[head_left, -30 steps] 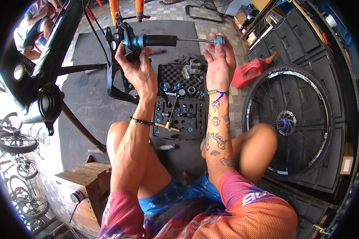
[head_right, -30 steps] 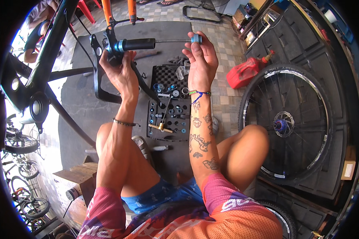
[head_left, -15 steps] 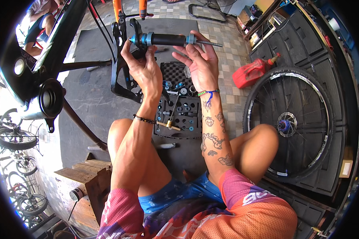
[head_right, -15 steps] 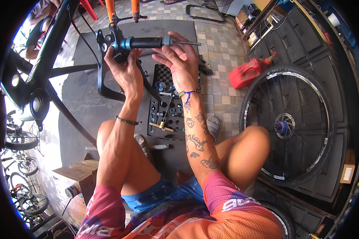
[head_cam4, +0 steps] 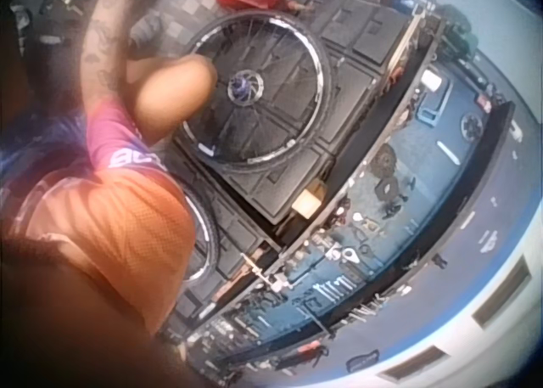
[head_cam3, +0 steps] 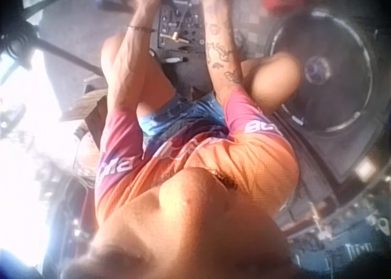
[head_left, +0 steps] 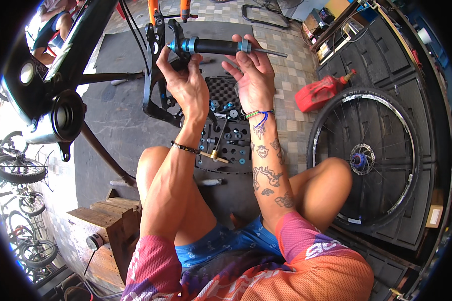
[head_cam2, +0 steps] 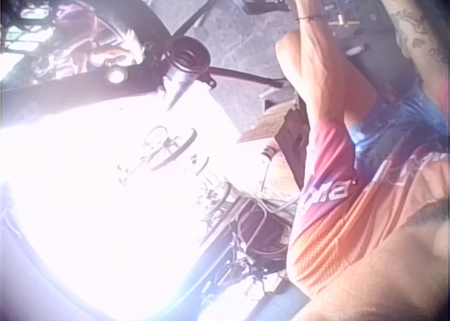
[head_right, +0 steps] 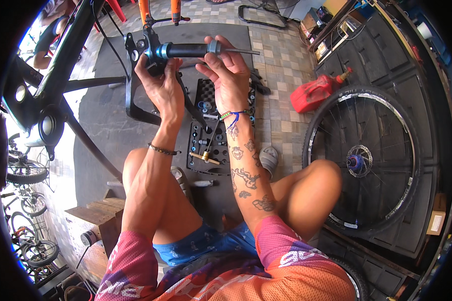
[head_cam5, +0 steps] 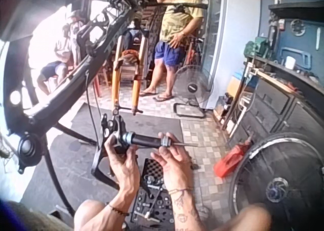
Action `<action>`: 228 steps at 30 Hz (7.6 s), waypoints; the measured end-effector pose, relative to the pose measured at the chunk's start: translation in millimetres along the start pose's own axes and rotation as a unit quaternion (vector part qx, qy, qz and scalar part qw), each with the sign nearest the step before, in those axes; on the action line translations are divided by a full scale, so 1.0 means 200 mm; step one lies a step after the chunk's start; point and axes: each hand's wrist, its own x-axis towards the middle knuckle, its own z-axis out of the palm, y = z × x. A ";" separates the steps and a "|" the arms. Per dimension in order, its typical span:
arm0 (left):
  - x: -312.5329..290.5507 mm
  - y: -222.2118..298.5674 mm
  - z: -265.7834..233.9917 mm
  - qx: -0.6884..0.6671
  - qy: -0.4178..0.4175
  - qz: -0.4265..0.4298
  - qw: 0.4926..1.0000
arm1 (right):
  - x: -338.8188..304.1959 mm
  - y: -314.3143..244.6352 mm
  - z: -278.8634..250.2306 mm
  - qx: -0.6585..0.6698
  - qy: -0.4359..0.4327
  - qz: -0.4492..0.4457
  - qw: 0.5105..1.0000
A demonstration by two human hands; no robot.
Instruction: The person sits on the floor and works on a bicycle frame mounted on a stand. They use a hex key to tighten bolts on the handlebar stem and install blue spacers onto the handlebar. The person wipes parts with a cloth and selects components from a tray of bicycle parts.
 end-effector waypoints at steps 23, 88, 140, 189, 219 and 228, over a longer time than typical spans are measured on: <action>0.00 0.00 0.00 0.022 0.000 -0.006 1.000 | 0.00 -0.07 -0.13 -0.010 -0.001 -0.063 0.998; 0.02 0.00 -0.02 -0.002 0.010 -0.005 1.000 | -0.04 -0.16 -0.30 0.071 0.079 -0.122 0.987; -0.02 0.09 -0.03 0.022 -0.028 -0.042 0.998 | -0.03 0.00 -0.02 0.029 -0.006 -0.045 0.999; -0.02 0.07 -0.03 -0.027 -0.032 -0.016 0.999 | -0.01 -0.07 0.06 0.025 0.052 -0.065 0.996; -0.04 0.03 0.02 0.120 0.068 0.001 0.990 | 0.01 0.00 0.00 -0.080 0.115 -0.055 0.989; -0.02 0.09 0.02 0.086 0.044 -0.039 0.995 | 0.03 0.05 0.02 -0.046 0.117 -0.037 0.991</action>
